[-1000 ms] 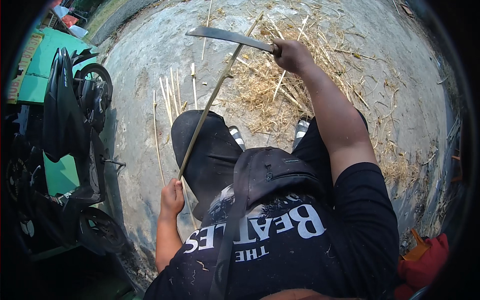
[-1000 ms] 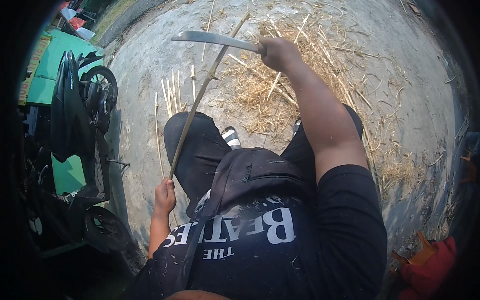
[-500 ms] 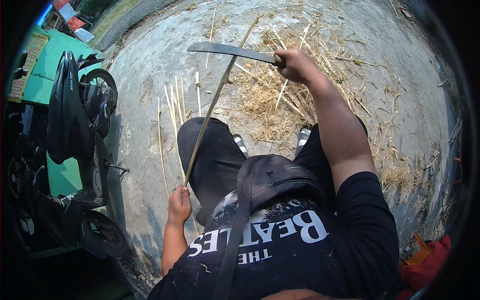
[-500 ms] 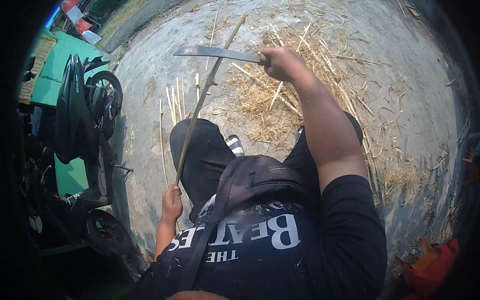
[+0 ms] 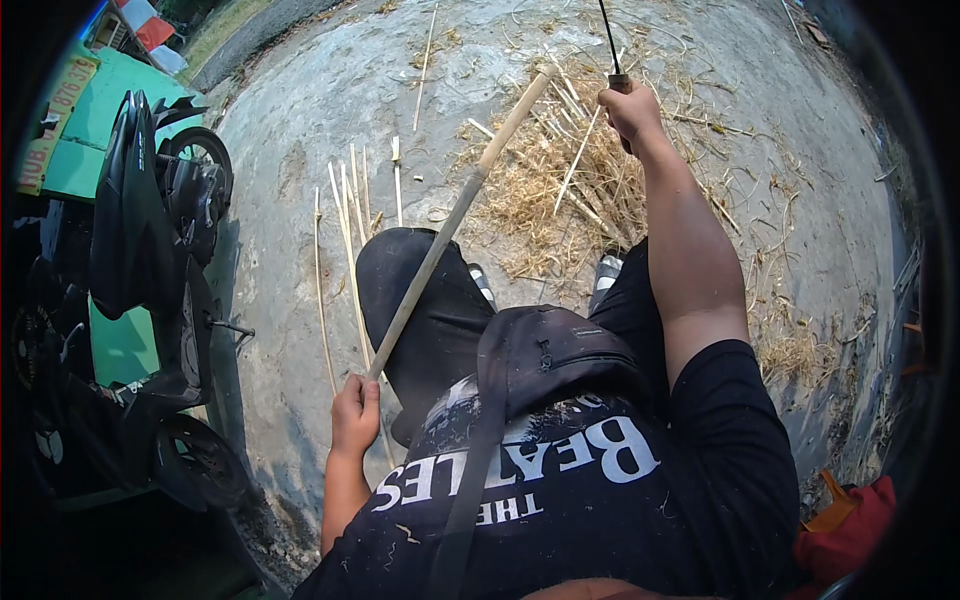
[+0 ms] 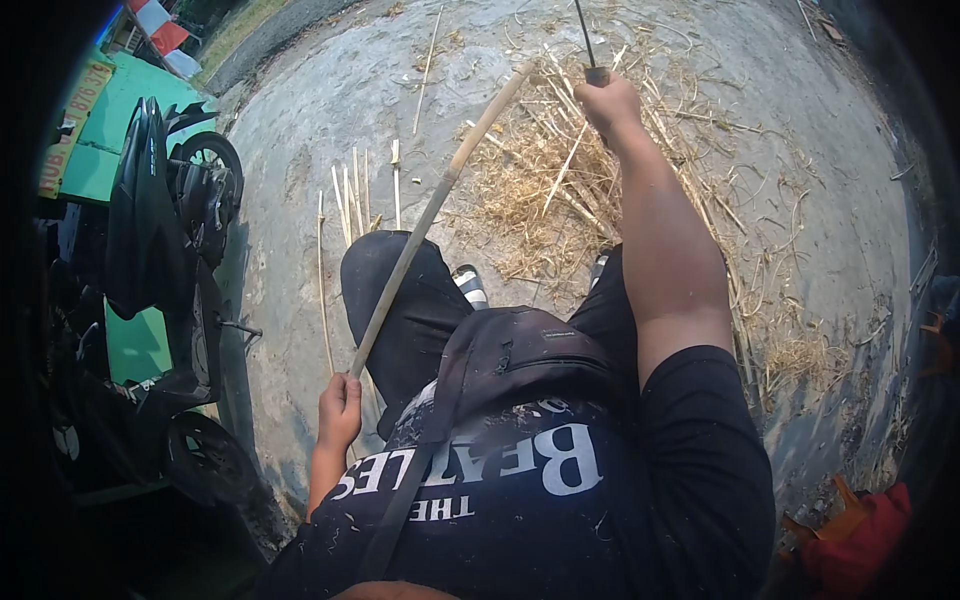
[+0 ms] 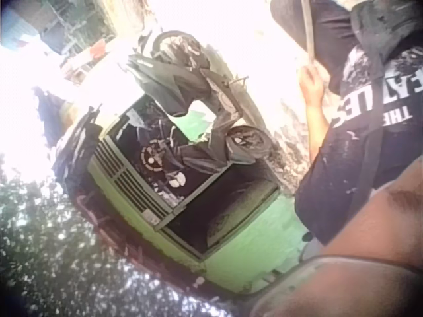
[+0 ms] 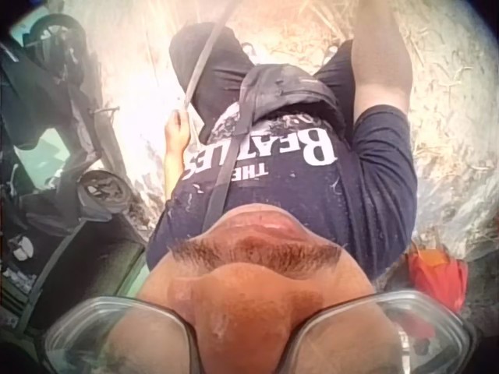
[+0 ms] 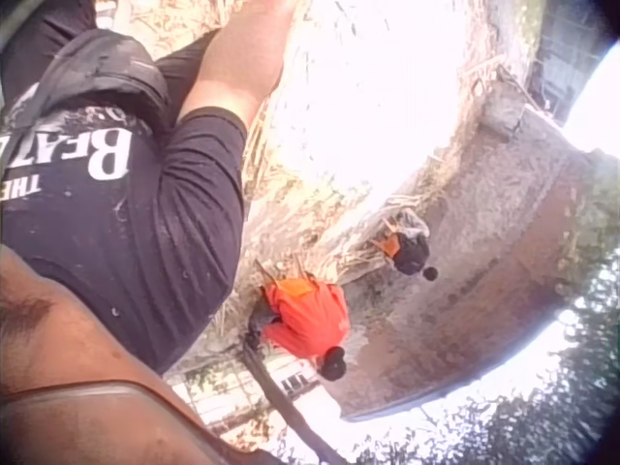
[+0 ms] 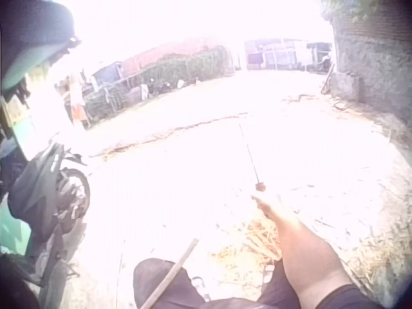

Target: The person shaves a bamboo strip with a knife, sets it aside, and picks up another bamboo strip. The person bends the new bamboo strip and shaves it down with the knife.

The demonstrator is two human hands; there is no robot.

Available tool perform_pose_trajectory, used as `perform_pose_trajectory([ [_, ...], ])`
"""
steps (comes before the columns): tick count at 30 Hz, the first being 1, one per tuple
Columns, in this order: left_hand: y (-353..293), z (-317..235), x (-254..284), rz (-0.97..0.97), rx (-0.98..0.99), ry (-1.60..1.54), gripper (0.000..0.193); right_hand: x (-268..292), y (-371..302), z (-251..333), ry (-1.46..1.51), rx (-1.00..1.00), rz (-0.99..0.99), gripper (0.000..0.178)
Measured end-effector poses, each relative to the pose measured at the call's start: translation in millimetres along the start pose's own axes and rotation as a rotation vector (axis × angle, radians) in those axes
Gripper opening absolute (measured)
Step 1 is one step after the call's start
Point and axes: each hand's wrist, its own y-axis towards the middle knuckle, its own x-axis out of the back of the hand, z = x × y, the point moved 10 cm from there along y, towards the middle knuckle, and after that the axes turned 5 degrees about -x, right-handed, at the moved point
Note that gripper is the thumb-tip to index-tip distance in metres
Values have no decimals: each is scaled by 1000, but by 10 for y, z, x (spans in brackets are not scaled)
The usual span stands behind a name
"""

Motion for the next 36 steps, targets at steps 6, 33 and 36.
perform_pose_trajectory([
  [6,-133,130,-223,245,319,-327,33,-181,-428,548,-282,281,131,17],
  [33,6,-252,-34,-137,23,340,49,-1344,-1387,589,-935,581,553,12],
  [36,101,-363,8,-140,25,395,45,-1326,-1361,599,-914,580,550,13],
])
